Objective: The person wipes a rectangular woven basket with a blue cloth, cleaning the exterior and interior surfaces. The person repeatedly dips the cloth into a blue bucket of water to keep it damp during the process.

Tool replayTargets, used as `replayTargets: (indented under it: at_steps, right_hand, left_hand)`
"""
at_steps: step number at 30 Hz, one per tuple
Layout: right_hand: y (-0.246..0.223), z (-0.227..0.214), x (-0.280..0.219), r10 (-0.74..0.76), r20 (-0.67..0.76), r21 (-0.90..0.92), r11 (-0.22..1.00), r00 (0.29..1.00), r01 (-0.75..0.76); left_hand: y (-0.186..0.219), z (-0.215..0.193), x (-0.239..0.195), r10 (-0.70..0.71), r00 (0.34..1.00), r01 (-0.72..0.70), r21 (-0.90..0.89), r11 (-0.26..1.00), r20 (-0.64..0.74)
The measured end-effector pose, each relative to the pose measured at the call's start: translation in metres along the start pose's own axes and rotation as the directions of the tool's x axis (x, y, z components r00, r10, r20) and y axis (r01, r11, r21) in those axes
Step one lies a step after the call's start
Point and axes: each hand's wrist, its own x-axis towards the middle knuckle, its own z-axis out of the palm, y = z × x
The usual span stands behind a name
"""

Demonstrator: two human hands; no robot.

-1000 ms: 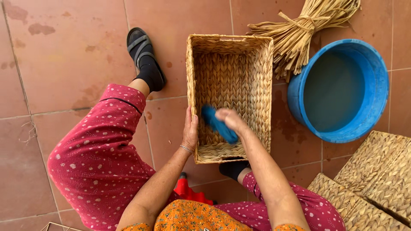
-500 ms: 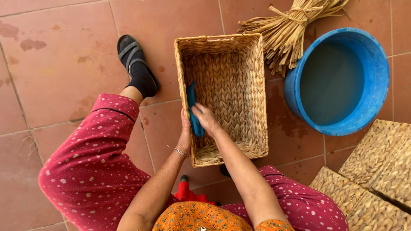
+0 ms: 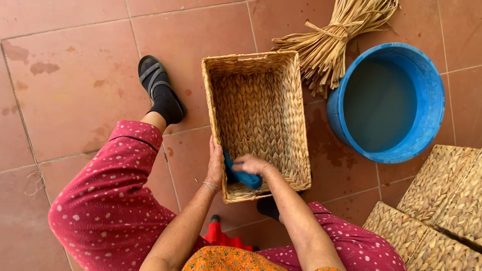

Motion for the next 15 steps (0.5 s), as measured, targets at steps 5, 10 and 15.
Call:
replayTargets:
  at_steps: [5, 10, 15]
  right_hand:
    - [-0.045, -0.058, 0.02, -0.351, -0.665, 0.013, 0.878, 0.66, 0.479]
    - [-0.09, -0.101, 0.056, -0.483, -0.646, -0.545, 0.834, 0.591, 0.086]
    - [-0.078, -0.085, 0.102, -0.551, -0.602, -0.68, 0.733, 0.578, -0.009]
  left_hand:
    - [0.0, 0.002, -0.007, 0.09, 0.996, -0.089, -0.064, 0.994, 0.006]
    - [0.001, 0.004, -0.003, 0.067, 0.998, -0.069, -0.074, 0.995, -0.021]
    - [0.0, 0.004, -0.003, 0.085, 0.996, -0.084, -0.099, 0.992, 0.003]
